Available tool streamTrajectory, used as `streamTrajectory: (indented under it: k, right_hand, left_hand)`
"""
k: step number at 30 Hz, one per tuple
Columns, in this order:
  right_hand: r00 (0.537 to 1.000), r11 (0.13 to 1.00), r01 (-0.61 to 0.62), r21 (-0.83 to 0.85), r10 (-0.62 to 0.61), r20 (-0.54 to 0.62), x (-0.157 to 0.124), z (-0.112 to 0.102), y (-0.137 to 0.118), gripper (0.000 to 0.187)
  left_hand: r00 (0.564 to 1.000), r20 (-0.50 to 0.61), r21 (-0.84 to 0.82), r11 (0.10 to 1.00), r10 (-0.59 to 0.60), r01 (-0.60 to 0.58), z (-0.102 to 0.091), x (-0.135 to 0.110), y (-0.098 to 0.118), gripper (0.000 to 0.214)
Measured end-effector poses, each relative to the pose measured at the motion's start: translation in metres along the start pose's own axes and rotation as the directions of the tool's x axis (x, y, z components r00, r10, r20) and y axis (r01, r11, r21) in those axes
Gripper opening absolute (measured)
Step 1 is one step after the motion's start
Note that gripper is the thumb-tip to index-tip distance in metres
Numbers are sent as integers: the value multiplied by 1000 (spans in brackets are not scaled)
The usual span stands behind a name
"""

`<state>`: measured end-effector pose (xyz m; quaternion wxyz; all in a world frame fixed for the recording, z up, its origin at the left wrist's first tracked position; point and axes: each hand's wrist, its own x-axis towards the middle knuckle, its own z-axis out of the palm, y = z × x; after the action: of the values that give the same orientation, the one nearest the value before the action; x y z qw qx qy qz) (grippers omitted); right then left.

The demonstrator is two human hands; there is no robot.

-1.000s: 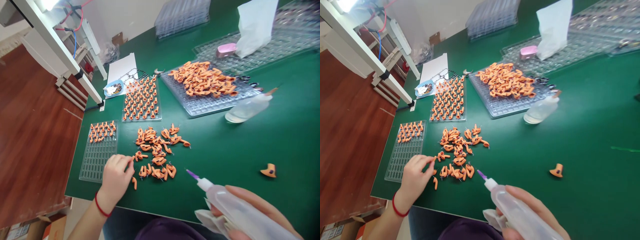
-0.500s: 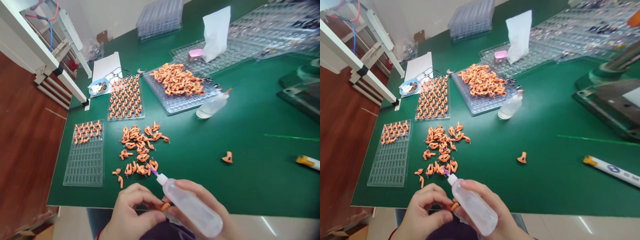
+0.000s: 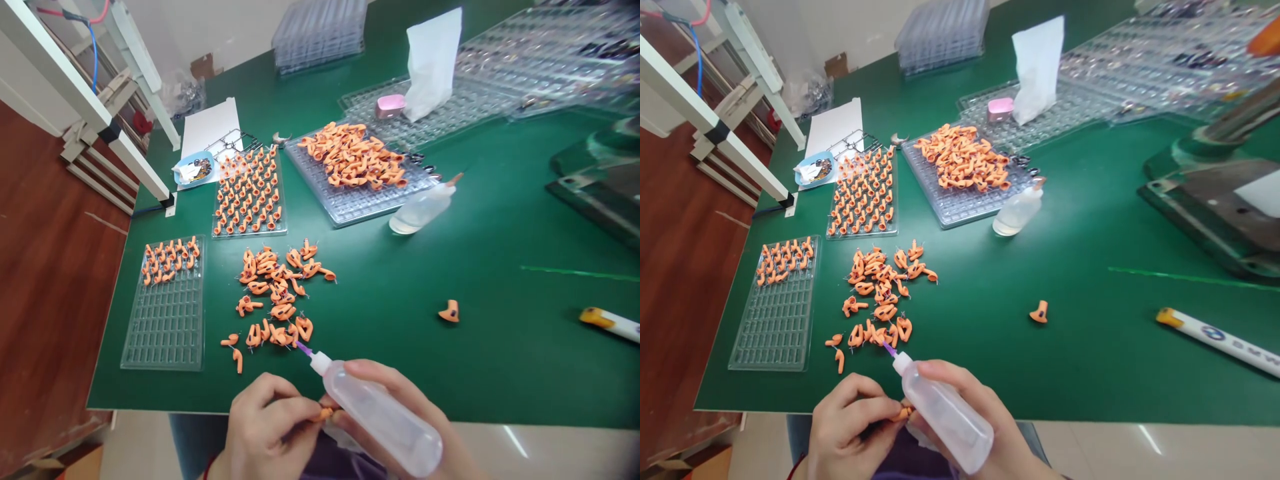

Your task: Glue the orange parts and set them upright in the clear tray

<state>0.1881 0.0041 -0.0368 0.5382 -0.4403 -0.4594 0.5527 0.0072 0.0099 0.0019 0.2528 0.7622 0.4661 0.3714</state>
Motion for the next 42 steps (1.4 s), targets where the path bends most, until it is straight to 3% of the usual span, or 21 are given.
streamTrajectory:
  k: [3,7,10,13,17,23,42]
  right_hand:
    - [993,995,81,-60,-75,86,1,-10,5,31]
    - [964,929,257,-266,-228,135,-2,-37,16,52]
    - [959,854,282,-436,-253,124,-8,-50,21,49]
    - [953,796,303,-524,-259,157,-12,-52,21,41]
    - [922,744,386,-545,-297,248,-9,-49,20,42]
    - [920,720,389,-574,-280,274,-8,-49,21,49]
    - [936,742,352,-571,-258,241,-11,-48,19,45]
  left_hand:
    - [1000,-4,40,999,4,-4,0,-2,-4,9]
    - [998,-37,249,968,46,-36,0,-8,-12,13]
    - [997,-18,407,911,80,-66,2,-12,-17,17]
    - [997,-5,460,885,83,-72,4,-15,-19,19]
    - [997,-5,458,887,77,-66,5,-16,-19,18]
    - [998,-2,448,893,61,-54,4,-17,-18,19]
    - [999,15,434,899,48,-50,4,-16,-19,19]
